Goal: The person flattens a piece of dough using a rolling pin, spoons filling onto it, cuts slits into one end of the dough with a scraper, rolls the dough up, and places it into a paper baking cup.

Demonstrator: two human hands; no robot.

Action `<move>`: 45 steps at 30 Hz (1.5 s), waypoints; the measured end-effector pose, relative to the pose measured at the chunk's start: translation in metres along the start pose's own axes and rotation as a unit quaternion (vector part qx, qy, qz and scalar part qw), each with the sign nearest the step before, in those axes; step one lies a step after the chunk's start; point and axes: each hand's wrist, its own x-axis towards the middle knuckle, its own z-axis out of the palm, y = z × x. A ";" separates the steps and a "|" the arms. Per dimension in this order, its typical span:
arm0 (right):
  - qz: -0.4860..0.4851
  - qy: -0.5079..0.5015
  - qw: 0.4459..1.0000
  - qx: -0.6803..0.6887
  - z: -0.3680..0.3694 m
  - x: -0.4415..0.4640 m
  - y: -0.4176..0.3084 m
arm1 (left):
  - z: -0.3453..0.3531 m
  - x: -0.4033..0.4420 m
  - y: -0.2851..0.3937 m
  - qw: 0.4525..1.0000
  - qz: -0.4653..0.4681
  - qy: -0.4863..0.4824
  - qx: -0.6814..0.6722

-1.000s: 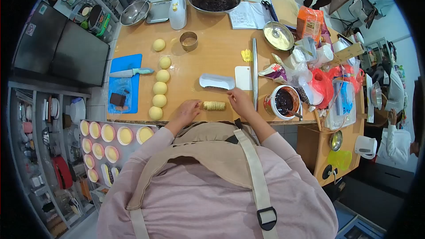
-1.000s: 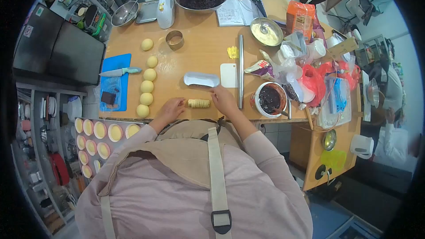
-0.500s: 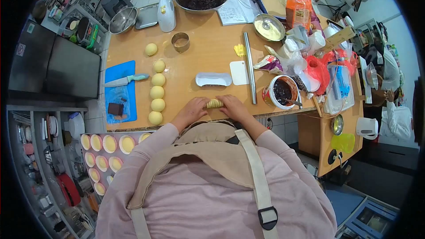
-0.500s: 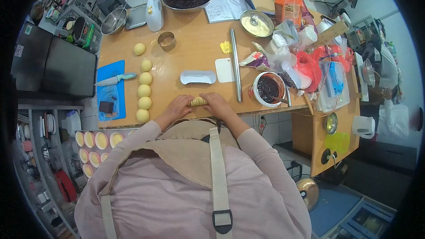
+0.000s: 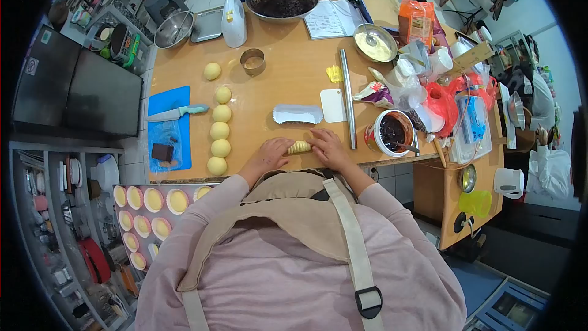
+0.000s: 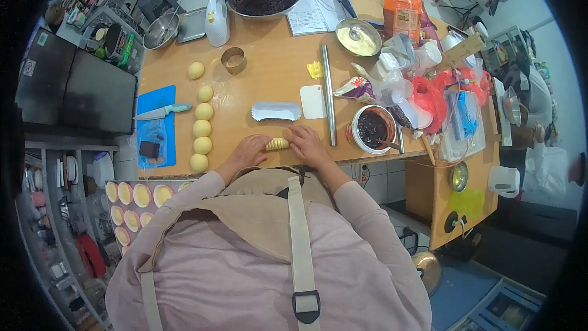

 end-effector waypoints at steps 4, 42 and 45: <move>0.013 -0.001 1.000 0.015 -0.005 0.002 -0.007 | -0.003 0.004 0.004 1.000 -0.005 0.008 -0.021; 0.018 -0.080 0.996 0.031 -0.008 0.029 -0.014 | -0.012 0.011 0.006 0.988 -0.106 0.091 -0.060; 0.021 -0.059 0.997 0.035 0.001 0.027 -0.009 | -0.011 0.011 0.008 0.988 -0.075 0.129 -0.051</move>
